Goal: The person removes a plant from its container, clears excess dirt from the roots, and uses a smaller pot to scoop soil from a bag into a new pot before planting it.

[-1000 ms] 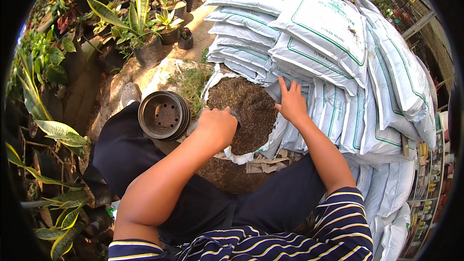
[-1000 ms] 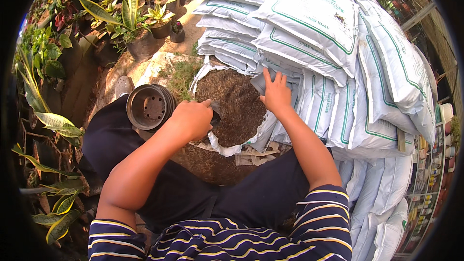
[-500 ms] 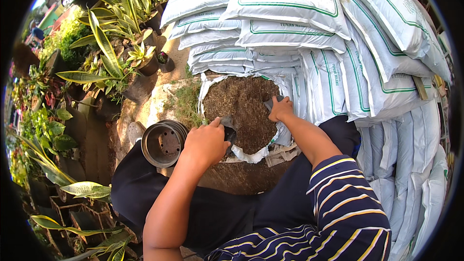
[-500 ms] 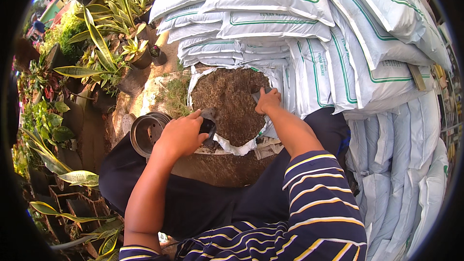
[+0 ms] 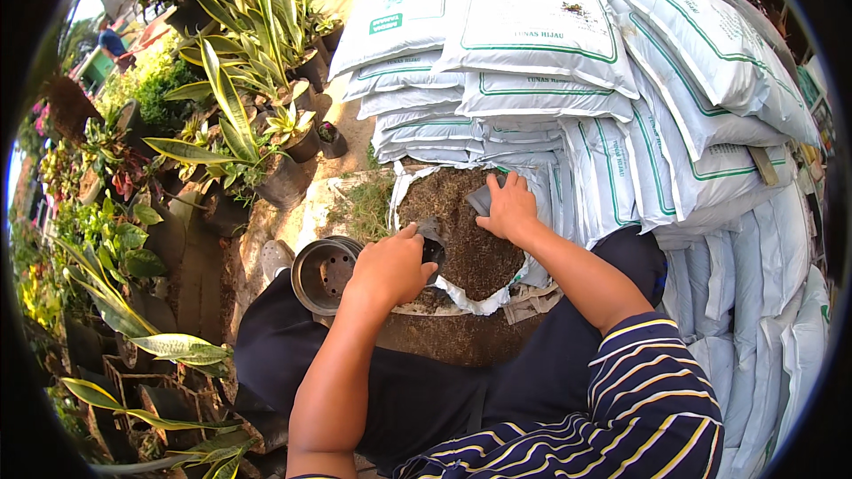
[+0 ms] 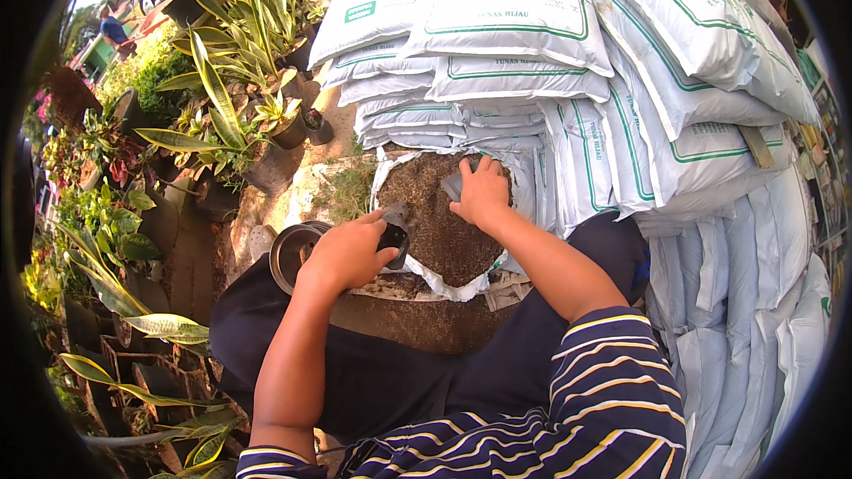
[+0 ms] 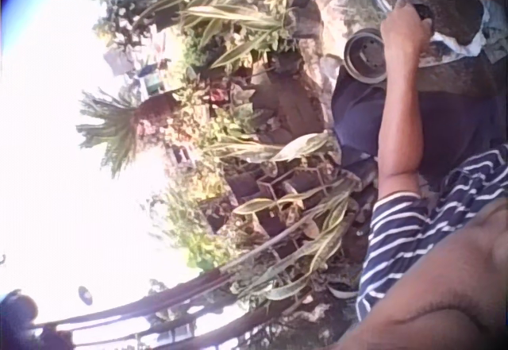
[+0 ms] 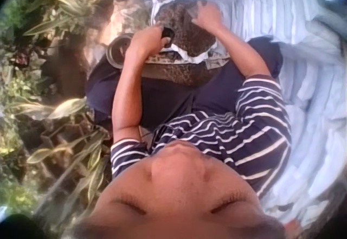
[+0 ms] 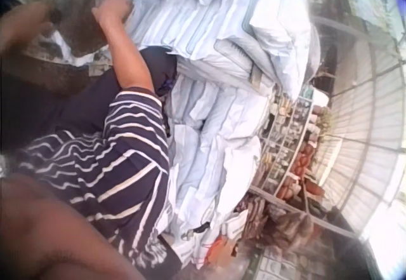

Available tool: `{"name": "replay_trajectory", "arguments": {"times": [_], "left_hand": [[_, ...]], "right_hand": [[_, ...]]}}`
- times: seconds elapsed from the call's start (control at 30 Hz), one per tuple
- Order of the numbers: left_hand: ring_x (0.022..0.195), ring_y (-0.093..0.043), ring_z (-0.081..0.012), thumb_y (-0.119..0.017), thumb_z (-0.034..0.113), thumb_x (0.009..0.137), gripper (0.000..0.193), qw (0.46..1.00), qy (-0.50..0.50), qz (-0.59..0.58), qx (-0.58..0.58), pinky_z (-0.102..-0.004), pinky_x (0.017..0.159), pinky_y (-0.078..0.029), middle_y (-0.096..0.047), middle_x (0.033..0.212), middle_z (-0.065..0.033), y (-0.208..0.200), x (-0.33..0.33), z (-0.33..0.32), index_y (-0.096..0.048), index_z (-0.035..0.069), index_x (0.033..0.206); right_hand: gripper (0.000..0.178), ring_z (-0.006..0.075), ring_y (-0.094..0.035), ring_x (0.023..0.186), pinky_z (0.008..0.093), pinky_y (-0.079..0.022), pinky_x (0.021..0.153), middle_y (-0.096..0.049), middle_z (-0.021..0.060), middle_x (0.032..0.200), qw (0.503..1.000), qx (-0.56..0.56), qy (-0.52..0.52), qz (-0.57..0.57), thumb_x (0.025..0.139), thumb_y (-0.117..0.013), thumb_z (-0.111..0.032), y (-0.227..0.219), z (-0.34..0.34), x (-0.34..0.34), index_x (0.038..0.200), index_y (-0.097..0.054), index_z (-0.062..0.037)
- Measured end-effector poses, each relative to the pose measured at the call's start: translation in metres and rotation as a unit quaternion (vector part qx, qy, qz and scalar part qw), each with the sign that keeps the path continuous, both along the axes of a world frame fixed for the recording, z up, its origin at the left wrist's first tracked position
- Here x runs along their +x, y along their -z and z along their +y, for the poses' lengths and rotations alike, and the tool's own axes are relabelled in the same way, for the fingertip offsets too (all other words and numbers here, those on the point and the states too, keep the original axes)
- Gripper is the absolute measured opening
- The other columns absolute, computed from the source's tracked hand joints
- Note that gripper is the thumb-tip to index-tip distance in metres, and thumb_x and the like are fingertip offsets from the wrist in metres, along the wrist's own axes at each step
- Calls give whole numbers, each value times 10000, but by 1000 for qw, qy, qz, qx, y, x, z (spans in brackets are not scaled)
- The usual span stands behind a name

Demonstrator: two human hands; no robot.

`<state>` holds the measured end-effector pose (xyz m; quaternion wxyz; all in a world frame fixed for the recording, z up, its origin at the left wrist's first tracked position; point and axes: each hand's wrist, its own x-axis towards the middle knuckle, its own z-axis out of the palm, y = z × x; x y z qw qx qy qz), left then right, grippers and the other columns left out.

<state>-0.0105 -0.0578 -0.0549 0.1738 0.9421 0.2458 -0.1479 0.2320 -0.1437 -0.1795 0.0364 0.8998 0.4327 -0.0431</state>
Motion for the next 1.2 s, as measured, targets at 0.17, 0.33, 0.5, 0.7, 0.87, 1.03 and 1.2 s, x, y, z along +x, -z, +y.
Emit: {"name": "replay_trajectory", "arguments": {"times": [0.17,0.33,0.5,0.7,0.87,1.03,1.2], "left_hand": [[1323,-583,-359,-628,385,992,541,1000,-13,28,1,-454,1090,-484,-495,1565,-185,5,-9,4,-631,-33,1335],[1319,-588,-354,-618,393,993,537,999,-14,35,4,-459,1083,-491,-485,1578,-168,6,-6,6,-637,-25,1329],[1298,-601,-359,-619,390,992,531,999,-12,49,0,-463,1077,-495,-475,1584,-170,10,-1,6,-638,-28,1318],[1287,-606,-364,-638,374,982,532,999,-5,45,7,-468,1067,-496,-472,1588,-165,20,7,6,-627,-36,1321],[1279,-607,-368,-654,362,973,527,999,-5,47,-1,-468,1066,-492,-483,1578,-167,10,13,0,-621,-42,1309],[1280,-608,-364,-650,360,980,523,999,-1,52,8,-471,1067,-493,-484,1578,-165,17,14,-1,-620,-42,1313],[1272,-619,-362,-648,358,982,535,999,13,38,27,-475,1073,-495,-485,1579,-159,22,10,0,-613,-43,1333]], "right_hand": [[983,399,-511,1264,467,-569,940,-476,214,1333,996,-23,-75,41,732,-840,-658,0,-2,-23,1476,-445,-151],[1013,427,-458,1359,485,-559,1004,-432,221,1422,989,-33,-47,133,742,-866,-608,21,7,-10,1510,-425,-115],[952,486,-330,1460,670,-401,1126,-195,191,1609,975,-48,27,215,719,-922,-498,45,-1,1,1507,-429,-290],[974,521,-387,1424,643,-499,1048,-214,222,1621,976,-68,47,204,726,-923,-466,72,-12,16,1523,-416,-228],[951,511,-487,1371,573,-514,1064,-364,274,1546,978,-60,55,192,736,-920,-428,65,0,23,1489,-453,-83],[920,419,-547,1348,468,-518,1084,-482,272,1473,968,-17,125,215,747,-903,-419,46,11,64,1474,-471,-57],[1016,431,-559,1319,474,-509,1073,-491,281,1450,979,29,132,154,718,-897,-479,83,-16,109,1511,-418,-64]]}}
